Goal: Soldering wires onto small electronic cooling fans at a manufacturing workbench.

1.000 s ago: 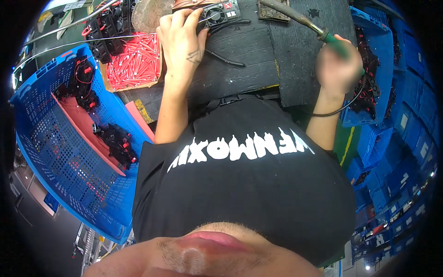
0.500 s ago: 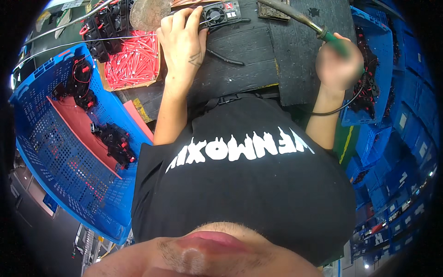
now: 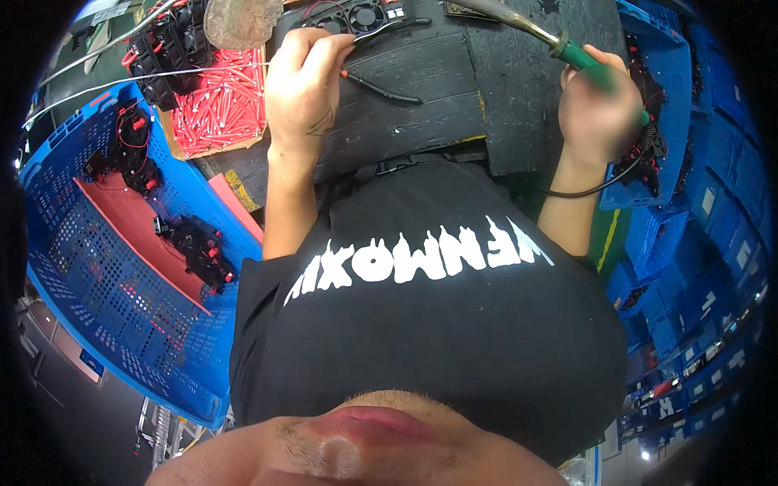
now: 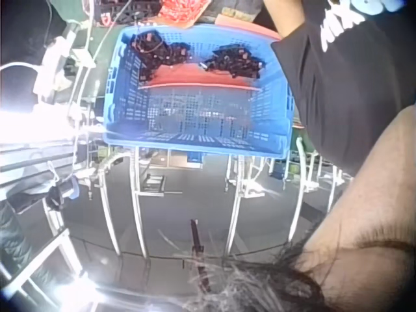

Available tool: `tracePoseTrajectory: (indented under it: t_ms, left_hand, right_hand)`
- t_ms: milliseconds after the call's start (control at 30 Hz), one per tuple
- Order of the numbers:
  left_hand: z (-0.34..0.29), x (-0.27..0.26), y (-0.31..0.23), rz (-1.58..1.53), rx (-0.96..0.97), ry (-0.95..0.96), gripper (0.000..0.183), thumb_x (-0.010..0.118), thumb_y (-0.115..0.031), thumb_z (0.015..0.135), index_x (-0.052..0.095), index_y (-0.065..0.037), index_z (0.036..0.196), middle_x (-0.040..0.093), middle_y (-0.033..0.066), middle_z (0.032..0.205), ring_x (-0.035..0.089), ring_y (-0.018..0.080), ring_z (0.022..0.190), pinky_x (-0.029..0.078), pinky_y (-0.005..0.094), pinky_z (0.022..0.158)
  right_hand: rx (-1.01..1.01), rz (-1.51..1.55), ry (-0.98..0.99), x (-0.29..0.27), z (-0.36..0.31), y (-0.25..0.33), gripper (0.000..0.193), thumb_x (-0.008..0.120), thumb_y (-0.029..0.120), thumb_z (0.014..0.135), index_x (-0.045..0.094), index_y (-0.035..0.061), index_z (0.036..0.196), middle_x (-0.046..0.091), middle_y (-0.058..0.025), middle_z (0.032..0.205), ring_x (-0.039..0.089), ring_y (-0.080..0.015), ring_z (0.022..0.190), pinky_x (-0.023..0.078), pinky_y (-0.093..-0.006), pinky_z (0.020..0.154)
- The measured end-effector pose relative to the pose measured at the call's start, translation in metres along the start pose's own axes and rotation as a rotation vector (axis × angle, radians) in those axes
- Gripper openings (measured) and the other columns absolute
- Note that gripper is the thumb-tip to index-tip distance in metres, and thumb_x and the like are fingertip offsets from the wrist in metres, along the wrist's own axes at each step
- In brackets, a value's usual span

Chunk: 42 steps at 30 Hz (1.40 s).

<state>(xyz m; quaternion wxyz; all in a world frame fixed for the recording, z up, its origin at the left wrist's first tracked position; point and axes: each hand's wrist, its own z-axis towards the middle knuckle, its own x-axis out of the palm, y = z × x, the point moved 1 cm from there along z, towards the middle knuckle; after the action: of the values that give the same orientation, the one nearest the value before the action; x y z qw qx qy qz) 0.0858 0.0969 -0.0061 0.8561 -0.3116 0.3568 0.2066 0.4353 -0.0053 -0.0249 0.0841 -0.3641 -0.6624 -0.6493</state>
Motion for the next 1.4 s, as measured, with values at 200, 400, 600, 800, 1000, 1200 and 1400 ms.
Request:
tracePoseTrajectory:
  t_ms: [200, 400, 600, 800, 1000, 1200, 1400]
  left_hand:
    - [-0.006, -0.002, -0.014, 0.150, -0.042, 0.067, 0.023, 0.079, -0.002, 0.077, 0.077, -0.009, 0.099, 0.055, 0.0044, 0.073, 0.060, 0.0200, 0.059, 0.048, 0.0323, 0.053]
    - [-0.026, 0.008, -0.032, 0.102, -0.075, -0.049, 0.011, 0.072, -0.007, 0.083, 0.073, -0.005, 0.094, 0.048, 0.0050, 0.070, 0.052, 0.0196, 0.051, 0.043, 0.0318, 0.047]
    - [-0.055, -0.009, -0.063, -0.010, -0.217, -0.015, 0.009, 0.075, -0.004, 0.084, 0.069, -0.006, 0.091, 0.052, 0.0064, 0.073, 0.055, 0.0208, 0.055, 0.042, 0.0319, 0.047]
    - [-0.073, -0.041, -0.067, -0.060, -0.380, 0.021, 0.015, 0.076, 0.000, 0.081, 0.065, -0.001, 0.090, 0.060, 0.0118, 0.081, 0.062, 0.0282, 0.063, 0.051, 0.0350, 0.052]
    - [-0.103, -0.065, -0.076, -0.245, -0.546, -0.101, 0.017, 0.072, 0.007, 0.083, 0.061, -0.001, 0.093, 0.059, 0.0135, 0.084, 0.059, 0.0276, 0.068, 0.049, 0.0337, 0.058]
    - [-0.142, -0.090, -0.082, -0.840, -0.898, -0.162, 0.002, 0.064, 0.000, 0.097, 0.064, 0.000, 0.099, 0.061, 0.0007, 0.082, 0.055, 0.0037, 0.070, 0.043, 0.0200, 0.063]
    - [-0.207, -0.131, -0.067, -0.975, -0.964, -0.340, 0.007, 0.070, -0.008, 0.095, 0.065, -0.003, 0.097, 0.065, 0.0030, 0.077, 0.056, 0.0063, 0.060, 0.040, 0.0201, 0.054]
  right_hand:
    - [-0.027, -0.163, -0.071, 0.006, -0.007, -0.001, 0.049, 0.043, 0.033, 0.093, 0.069, -0.0058, 0.106, 0.066, -0.0191, 0.074, 0.050, -0.0171, 0.050, 0.041, -0.0268, 0.054]
    - [0.001, -0.140, -0.058, 0.002, -0.010, -0.006, 0.049, 0.044, 0.034, 0.092, 0.069, -0.0057, 0.105, 0.068, -0.0201, 0.077, 0.051, -0.0174, 0.050, 0.042, -0.0269, 0.054]
    - [0.002, -0.084, -0.017, -0.001, 0.000, -0.001, 0.049, 0.044, 0.035, 0.093, 0.069, -0.0053, 0.107, 0.068, -0.0197, 0.078, 0.051, -0.0172, 0.050, 0.041, -0.0269, 0.054]
    - [0.010, -0.035, -0.181, 0.008, 0.009, -0.012, 0.044, 0.048, 0.035, 0.096, 0.068, -0.0017, 0.108, 0.067, -0.0179, 0.077, 0.052, -0.0160, 0.049, 0.040, -0.0249, 0.047]
    - [-0.022, 0.015, -0.210, -0.014, 0.004, -0.011, 0.041, 0.048, 0.036, 0.097, 0.068, 0.0015, 0.106, 0.066, -0.0153, 0.075, 0.049, -0.0143, 0.044, 0.037, -0.0225, 0.041]
    - [-0.079, -0.001, -0.135, -0.014, 0.011, -0.013, 0.041, 0.045, 0.036, 0.099, 0.068, 0.0023, 0.107, 0.064, -0.0127, 0.069, 0.048, -0.0128, 0.044, 0.035, -0.0236, 0.039]
    - [-0.098, -0.023, -0.097, -0.002, 0.013, -0.006, 0.041, 0.045, 0.035, 0.100, 0.067, 0.0014, 0.108, 0.062, -0.0105, 0.068, 0.049, -0.0126, 0.045, 0.035, -0.0224, 0.040]
